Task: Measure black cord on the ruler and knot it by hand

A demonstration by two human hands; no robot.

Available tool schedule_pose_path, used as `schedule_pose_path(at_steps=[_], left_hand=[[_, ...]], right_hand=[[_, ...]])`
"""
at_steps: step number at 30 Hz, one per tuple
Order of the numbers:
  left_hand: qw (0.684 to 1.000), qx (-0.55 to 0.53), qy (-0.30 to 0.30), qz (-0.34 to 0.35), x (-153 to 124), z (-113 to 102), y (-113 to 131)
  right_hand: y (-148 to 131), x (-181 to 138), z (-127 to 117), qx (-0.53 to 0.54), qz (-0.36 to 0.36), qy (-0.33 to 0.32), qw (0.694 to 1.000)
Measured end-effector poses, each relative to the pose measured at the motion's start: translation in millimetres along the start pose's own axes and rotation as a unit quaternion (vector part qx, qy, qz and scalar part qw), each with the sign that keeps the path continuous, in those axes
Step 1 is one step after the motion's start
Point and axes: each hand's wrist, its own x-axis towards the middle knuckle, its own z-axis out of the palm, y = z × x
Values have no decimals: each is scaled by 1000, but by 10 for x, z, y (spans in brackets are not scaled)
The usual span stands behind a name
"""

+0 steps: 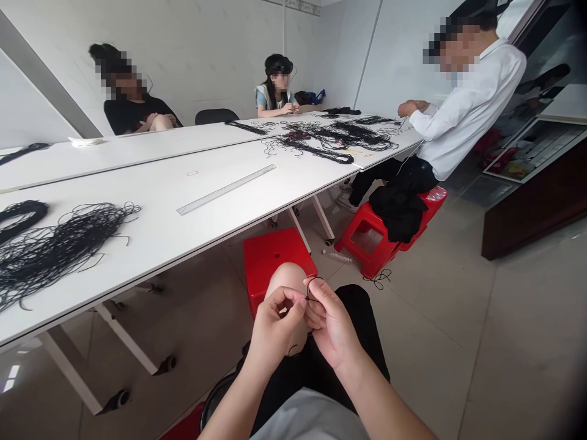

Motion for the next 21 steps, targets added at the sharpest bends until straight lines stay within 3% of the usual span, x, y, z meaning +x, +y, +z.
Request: schedule_pose_path(at_steps=[3, 6, 13, 17, 21], left_hand=[[999, -39, -26, -25, -7, -12, 45], [996, -68, -46, -46, -17, -11, 81], [995, -68, -49, -48, 0, -12, 47], [999, -16, -36, -2, 14, -7, -4], [985, 136, 33, 104, -4, 14, -64]], right_hand=[[-71, -18, -41, -81, -9, -63, 995], [-125, -27, -72, -134, -35, -83, 987], [-98, -12, -98, -86, -29, -72, 993], [-17, -22, -69, -28, -19, -50, 998], [67, -28, -8, 27, -3, -10, 1000]])
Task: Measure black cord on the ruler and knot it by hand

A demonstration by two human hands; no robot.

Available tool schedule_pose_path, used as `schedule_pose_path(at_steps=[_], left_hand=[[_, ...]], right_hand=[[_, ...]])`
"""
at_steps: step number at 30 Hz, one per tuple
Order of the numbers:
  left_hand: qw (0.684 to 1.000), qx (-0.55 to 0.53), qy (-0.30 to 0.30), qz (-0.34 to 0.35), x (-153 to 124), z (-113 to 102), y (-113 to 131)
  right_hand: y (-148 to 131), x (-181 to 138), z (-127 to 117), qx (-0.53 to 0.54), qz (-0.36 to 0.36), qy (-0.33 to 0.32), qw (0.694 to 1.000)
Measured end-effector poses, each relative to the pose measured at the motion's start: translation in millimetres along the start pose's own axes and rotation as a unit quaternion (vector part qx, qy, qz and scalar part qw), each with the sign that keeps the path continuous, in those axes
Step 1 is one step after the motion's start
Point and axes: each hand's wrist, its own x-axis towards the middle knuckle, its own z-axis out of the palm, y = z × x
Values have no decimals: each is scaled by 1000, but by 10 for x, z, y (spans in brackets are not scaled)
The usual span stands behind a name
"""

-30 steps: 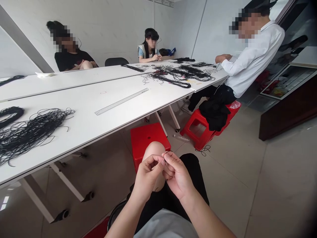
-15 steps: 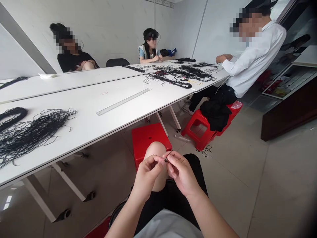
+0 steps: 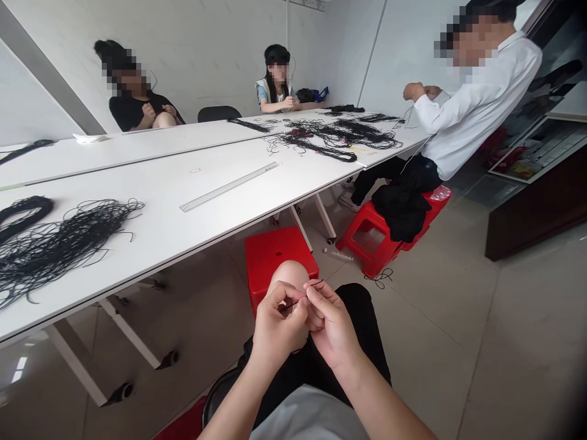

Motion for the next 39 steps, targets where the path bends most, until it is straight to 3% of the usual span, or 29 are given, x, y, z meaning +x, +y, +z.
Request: schedule_pose_path(at_steps=[4, 7, 10, 13, 16, 19, 23, 30, 39], left_hand=[[964, 197, 87, 156, -24, 27, -65], [948, 235, 91, 194, -13, 28, -92], [969, 185, 58, 151, 11, 13, -72], [999, 30, -2, 29, 38, -12, -30], [983, -142, -63, -93, 58, -40, -9], [963, -210, -76, -151, 63, -62, 5], [963, -212, -64, -153, 55, -74, 80], [973, -163, -71, -148, 37, -79, 154], [968, -185, -81, -146, 50, -36, 56]], right_hand=[[30, 8, 37, 46, 25, 41, 998], [19, 16, 30, 65, 46, 52, 995], [0, 19, 14, 74, 50, 49, 995], [-32, 20, 10, 63, 45, 23, 997], [-89, 17, 10, 18, 41, 0, 999], [-157, 3, 0, -56, 18, -15, 998], [-216, -15, -16, -131, 0, -54, 990], [-237, -27, 0, -188, -51, -40, 980], [-132, -6, -21, -91, -40, -22, 995]])
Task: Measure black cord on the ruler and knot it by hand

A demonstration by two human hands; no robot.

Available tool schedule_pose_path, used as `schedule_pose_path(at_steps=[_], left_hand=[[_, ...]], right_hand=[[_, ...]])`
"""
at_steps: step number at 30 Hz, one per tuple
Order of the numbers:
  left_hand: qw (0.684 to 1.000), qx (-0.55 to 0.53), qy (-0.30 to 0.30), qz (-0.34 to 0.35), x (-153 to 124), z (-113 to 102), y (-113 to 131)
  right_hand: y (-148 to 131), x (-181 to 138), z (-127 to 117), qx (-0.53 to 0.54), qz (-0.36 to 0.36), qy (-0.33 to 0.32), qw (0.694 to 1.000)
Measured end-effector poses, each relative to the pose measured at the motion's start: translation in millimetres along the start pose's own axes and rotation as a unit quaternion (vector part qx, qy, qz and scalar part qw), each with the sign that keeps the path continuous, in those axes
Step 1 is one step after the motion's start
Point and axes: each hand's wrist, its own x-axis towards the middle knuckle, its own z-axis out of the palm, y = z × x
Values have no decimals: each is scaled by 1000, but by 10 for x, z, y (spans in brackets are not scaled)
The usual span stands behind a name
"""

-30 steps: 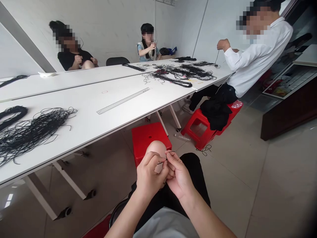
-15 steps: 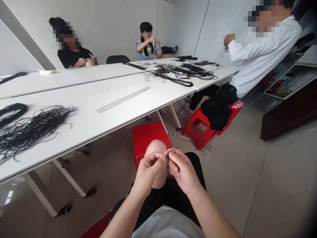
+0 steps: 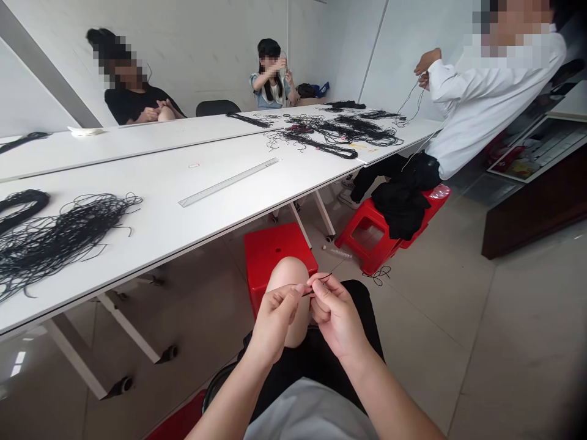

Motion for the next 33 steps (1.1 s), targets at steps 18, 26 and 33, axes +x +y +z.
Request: schedule_pose_path(at_steps=[18, 26, 33], left_hand=[[998, 57, -7, 32, -33, 46, 21], [999, 35, -34, 22, -7, 59, -8], [999, 25, -19, 24, -13, 69, 43]], right_hand=[[-72, 62, -73, -72, 18, 18, 997], [-66, 44, -74, -102, 24, 17, 994], [-64, 47, -99, -145, -1, -23, 989]])
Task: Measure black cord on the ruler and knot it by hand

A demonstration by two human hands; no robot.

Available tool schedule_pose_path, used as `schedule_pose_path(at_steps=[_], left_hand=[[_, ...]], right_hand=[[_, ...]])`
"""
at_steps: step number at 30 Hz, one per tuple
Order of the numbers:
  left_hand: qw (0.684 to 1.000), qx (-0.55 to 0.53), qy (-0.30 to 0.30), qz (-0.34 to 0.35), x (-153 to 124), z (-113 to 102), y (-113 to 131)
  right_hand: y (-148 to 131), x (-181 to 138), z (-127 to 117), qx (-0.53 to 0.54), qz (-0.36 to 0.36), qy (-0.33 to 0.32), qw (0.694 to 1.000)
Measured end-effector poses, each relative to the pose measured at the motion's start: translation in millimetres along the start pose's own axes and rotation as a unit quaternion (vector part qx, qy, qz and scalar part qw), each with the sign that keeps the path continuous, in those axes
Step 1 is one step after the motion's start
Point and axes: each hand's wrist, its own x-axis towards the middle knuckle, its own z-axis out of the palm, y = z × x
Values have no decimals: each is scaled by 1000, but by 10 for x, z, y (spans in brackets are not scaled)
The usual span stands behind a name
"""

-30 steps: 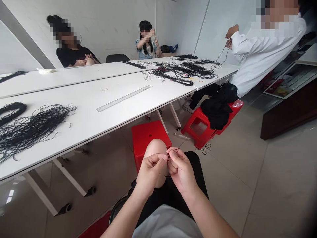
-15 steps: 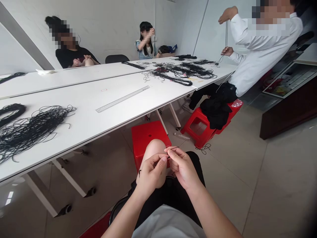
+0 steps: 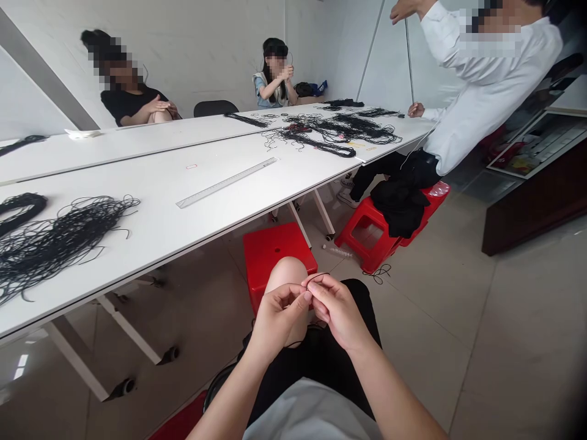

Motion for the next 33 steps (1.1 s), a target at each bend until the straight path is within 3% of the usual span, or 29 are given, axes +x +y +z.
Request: schedule_pose_path(at_steps=[4, 10, 24, 33], left_hand=[[999, 30, 26, 0, 1, -22, -19], [999, 45, 18, 7, 7, -45, -46], [998, 61, 6, 1, 10, -137, -100], [998, -5, -66, -17, 45, -211, -87]], right_hand=[[-10, -8, -4, -31, -25, 14, 999], [1, -11, -1, 14, 3, -13, 1000], [-31, -29, -25, -22, 5, -48, 999], [-41, -28, -39, -12, 4, -79, 997]])
